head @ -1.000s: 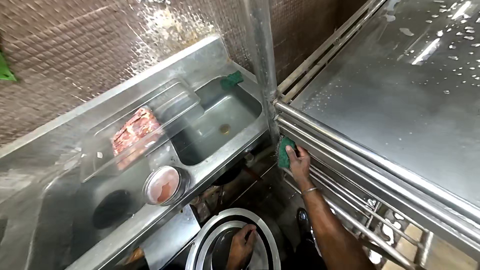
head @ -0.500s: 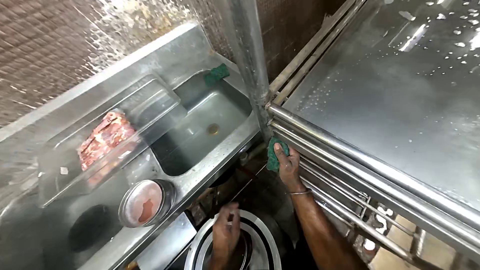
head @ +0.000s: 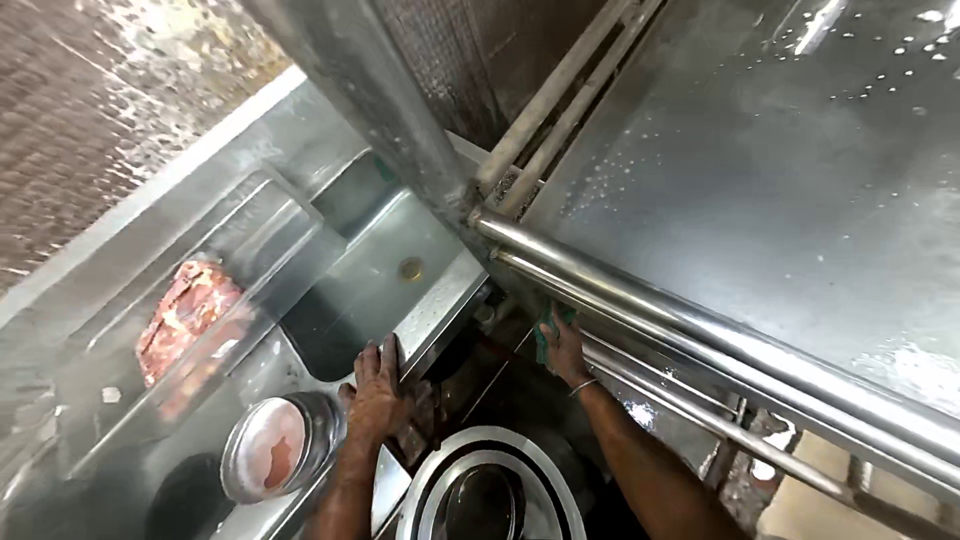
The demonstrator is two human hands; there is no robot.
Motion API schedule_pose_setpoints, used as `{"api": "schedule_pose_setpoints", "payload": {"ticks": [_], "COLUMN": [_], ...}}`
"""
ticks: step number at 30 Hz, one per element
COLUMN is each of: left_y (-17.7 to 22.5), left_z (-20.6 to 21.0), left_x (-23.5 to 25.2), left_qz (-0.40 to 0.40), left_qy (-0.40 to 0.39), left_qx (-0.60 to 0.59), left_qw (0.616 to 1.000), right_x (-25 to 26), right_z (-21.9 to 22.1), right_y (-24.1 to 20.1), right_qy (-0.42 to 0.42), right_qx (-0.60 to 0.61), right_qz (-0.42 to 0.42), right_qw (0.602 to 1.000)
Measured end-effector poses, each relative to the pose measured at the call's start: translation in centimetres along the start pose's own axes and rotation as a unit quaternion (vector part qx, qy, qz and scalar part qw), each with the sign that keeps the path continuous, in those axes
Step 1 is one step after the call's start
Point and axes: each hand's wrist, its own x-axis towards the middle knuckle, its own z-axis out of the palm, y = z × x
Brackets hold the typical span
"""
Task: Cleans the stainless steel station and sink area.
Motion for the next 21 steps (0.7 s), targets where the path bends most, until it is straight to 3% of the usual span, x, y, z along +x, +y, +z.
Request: {"api": "schedule_pose_setpoints", "payload": {"ticks": [2,4,7,9,14,17,19,21], "left_y": [0.0,0.1,0.2,0.2,1.4,1.5,1.8,2.1], "left_z": [-0.4,-0.2,-0.2,-0.2,-0.6,-0.8,-0.9,-0.8], "left_x": [1.0,0.7,0.8,0.6,0.5,0.8,0.9,0.9], "left_qz": [0.007,-0.001,-0.008,-0.011,-0.030,-0.035,-0.037,-0.039], "left_qy": [0.018,0.024,0.033,0.038,0.026,0.020,0.021,0.021], "left_qx": [-0.007,-0.025,-0.016,-0.008,0.013,0.044,0.051,0.059], "left_qw": [1.000,0.999,0.999,0.999,0.999,0.998,0.998,0.997], "right_x": [0.6,-0.9,-1.9,-1.8,-0.3,-0.1,-0.2,-0.2], "right_z": [0.0,-1.2,-4.3,-5.6,-3.2,-2.0,-1.8,-1.7], "right_y": [-0.9,-4.8,-12.5,-15.4,-12.5,-8.2,-3.6,-0.7], "right_qy": [-0.016,0.021,0.122,0.156,0.241,0.171,0.034,-0.078], "right_qx": [0.035,0.090,0.141,0.139,0.023,-0.015,-0.041,-0.037], "right_qz": [0.049,0.022,-0.137,-0.211,-0.264,-0.199,-0.084,0.018], "right_qw": [0.998,0.996,0.973,0.955,0.934,0.965,0.995,0.996]}}
